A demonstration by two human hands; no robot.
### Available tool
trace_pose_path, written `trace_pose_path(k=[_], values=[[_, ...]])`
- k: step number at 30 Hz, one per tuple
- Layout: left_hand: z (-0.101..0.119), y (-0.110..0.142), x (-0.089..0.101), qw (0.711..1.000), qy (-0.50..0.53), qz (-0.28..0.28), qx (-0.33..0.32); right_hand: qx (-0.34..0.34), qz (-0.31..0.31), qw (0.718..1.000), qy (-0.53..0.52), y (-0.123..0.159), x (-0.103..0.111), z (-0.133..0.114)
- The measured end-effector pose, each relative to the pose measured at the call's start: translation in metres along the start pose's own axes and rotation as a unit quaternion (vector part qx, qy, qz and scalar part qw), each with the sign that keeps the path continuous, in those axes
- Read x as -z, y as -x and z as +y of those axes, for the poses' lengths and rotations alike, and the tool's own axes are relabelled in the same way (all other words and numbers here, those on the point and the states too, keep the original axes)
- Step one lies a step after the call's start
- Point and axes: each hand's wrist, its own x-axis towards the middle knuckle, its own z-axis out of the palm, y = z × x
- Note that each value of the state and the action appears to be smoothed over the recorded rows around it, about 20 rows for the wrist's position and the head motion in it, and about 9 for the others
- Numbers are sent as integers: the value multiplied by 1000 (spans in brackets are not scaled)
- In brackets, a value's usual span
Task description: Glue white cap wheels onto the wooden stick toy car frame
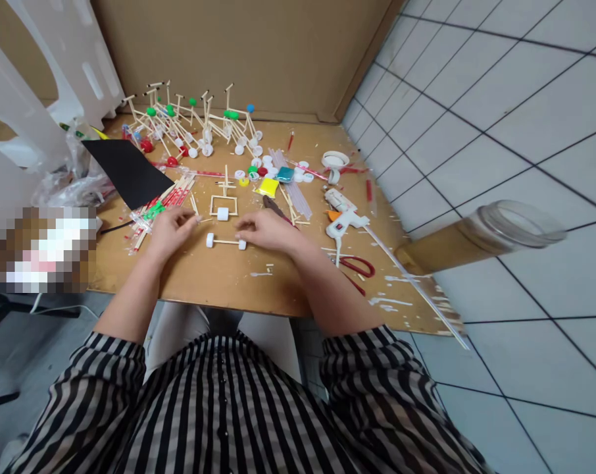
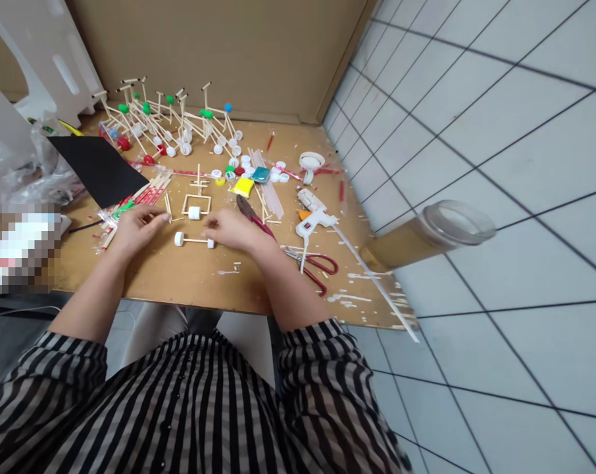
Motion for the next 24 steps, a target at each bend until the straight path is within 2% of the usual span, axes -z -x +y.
trace_pose_path(k=[2, 4, 6, 9, 12, 16, 20, 22, 24], values=[[7, -11, 9, 993, -79, -5, 87, -4, 71, 997, -40, -2, -2, 7], [17, -25, 14, 977, -159, -25, 142, -7, 135, 989, -66, -4, -5, 14], [27, -38, 13, 959, -211, -51, 182, -7, 172, 982, -76, -5, -8, 21], [35, -54, 3, 941, -262, -78, 201, -2, 194, 978, -69, -5, -10, 30], [31, -64, -8, 934, -280, -89, 204, 5, 211, 976, -59, -4, -9, 34], [14, -69, -11, 953, -236, -57, 180, 3, 217, 975, -44, -1, -6, 32], [4, -60, -1, 972, -145, -46, 180, 4, 214, 976, -39, 1, -5, 28], [4, -53, 5, 978, -55, -48, 194, 10, 223, 974, -48, 1, -4, 26], [8, -47, 10, 977, 82, -33, 194, 16, 235, 970, -68, 1, -5, 25]])
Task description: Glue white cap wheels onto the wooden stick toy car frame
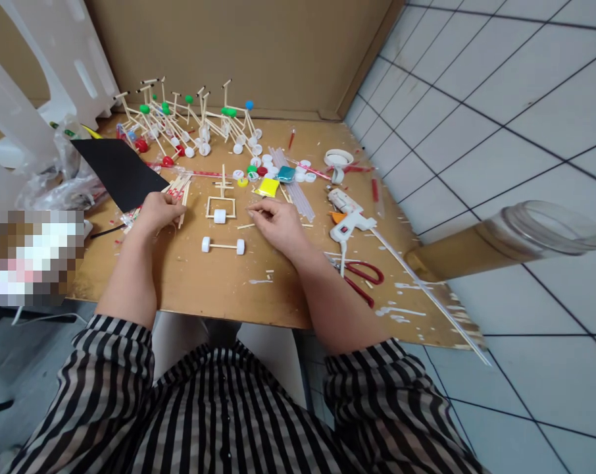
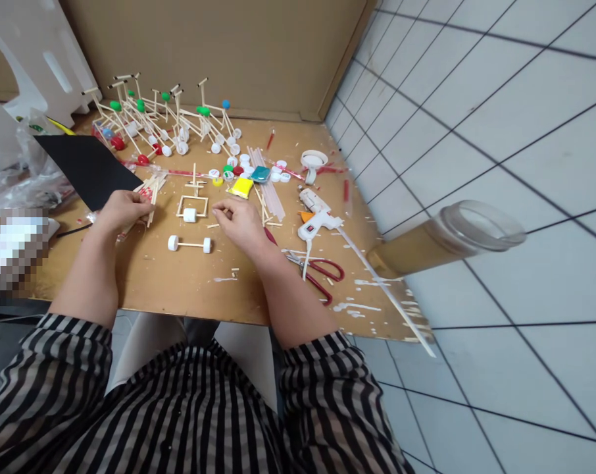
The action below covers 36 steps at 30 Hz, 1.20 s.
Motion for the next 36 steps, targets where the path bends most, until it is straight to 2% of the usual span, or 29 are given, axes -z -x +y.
trace_pose_path(k=[3, 7, 13, 20, 25, 30, 36], values=[[8, 10, 1, 983, 174, -20, -64, -10, 9, 999, -46, 1, -2, -2], [20, 21, -10, 953, 256, -89, -137, -24, 5, 992, -124, 3, -7, -4], [25, 33, -30, 941, 235, -169, -176, -36, -6, 971, -235, 4, -9, -8], [29, 41, -39, 934, 235, -231, -139, -46, -15, 954, -295, 4, -14, -10], [29, 42, -41, 930, 219, -254, -148, -11, 6, 962, -272, 7, -19, -11], [28, 41, -43, 927, 228, -252, -156, 21, 6, 972, -235, 9, -19, -14], [27, 41, -43, 927, 230, -250, -156, 29, 6, 975, -219, 7, -21, -11]])
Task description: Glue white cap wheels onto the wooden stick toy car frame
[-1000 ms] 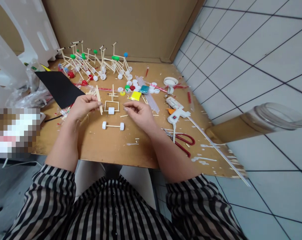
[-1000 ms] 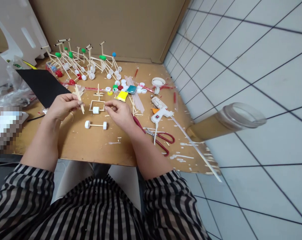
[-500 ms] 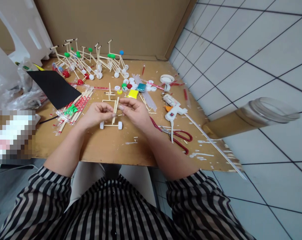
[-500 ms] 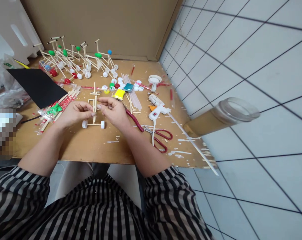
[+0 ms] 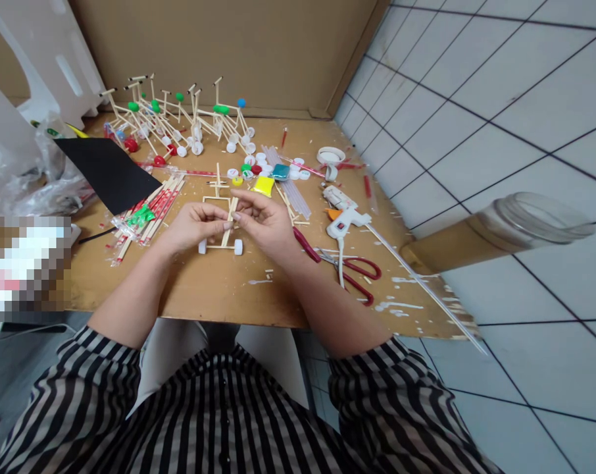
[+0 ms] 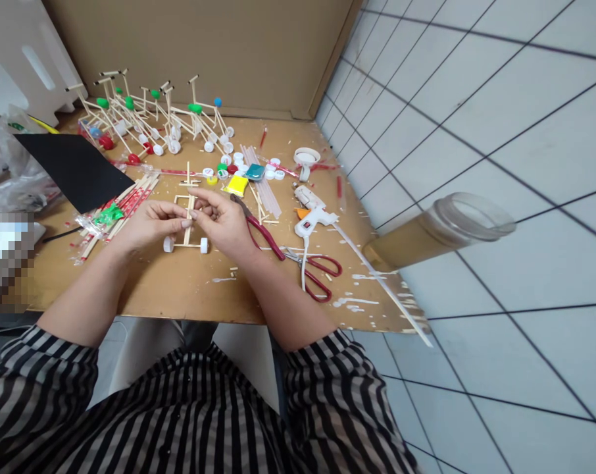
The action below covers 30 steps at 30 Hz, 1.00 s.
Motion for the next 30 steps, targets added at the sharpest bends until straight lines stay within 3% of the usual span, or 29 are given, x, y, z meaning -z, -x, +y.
trace_pose_path(k=[8, 14, 19, 30], values=[[2, 1, 3, 1000, 17, 5, 8, -2, -50, 998, 42, 3, 3, -4], [2, 2, 6, 998, 43, 54, -4, 100, -102, 974, 176, 7, 11, -19], [2, 1, 5, 999, 21, 32, 2, 139, -153, 946, 248, 7, 8, -15], [6, 4, 3, 997, 60, 1, 52, 194, -130, 931, 281, 5, 9, -1]])
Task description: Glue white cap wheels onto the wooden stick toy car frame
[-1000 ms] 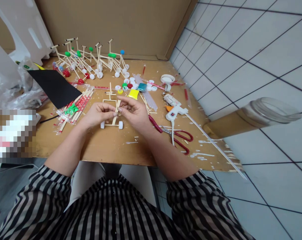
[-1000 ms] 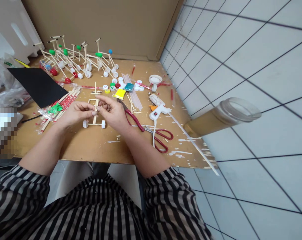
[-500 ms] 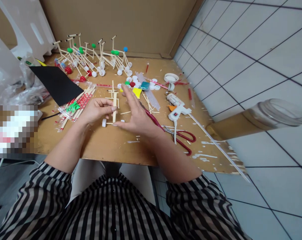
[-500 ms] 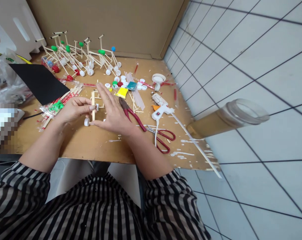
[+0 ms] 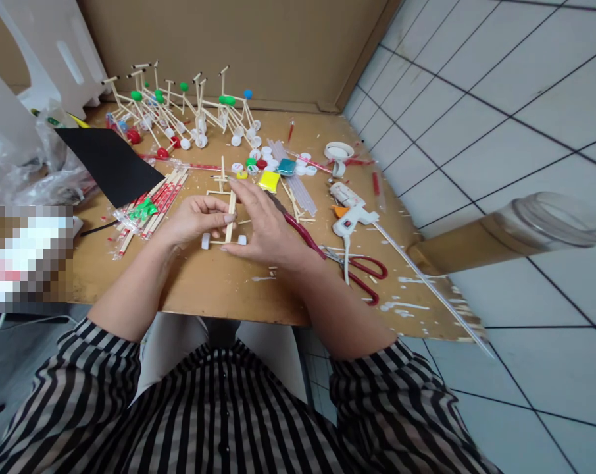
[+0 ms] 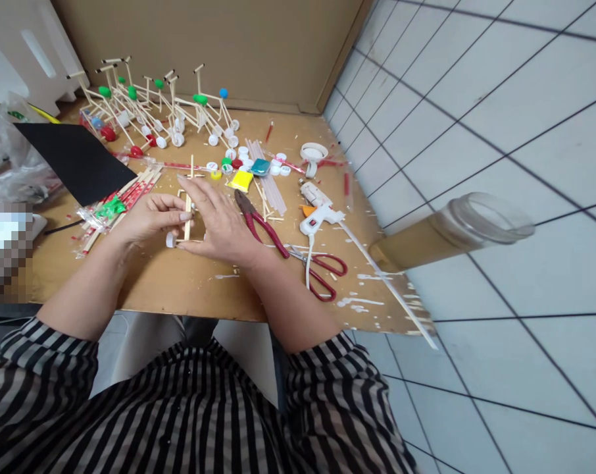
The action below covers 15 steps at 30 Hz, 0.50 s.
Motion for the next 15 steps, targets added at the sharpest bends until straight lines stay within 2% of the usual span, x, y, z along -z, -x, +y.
trace_pose_path(k=[10, 15], values=[[3, 2, 1, 996, -54, -60, 47, -12, 9, 999, 52, -1, 1, 0], [4, 3, 3, 998, -40, -27, 37, -31, 31, 999, -23, -2, 3, -1]])
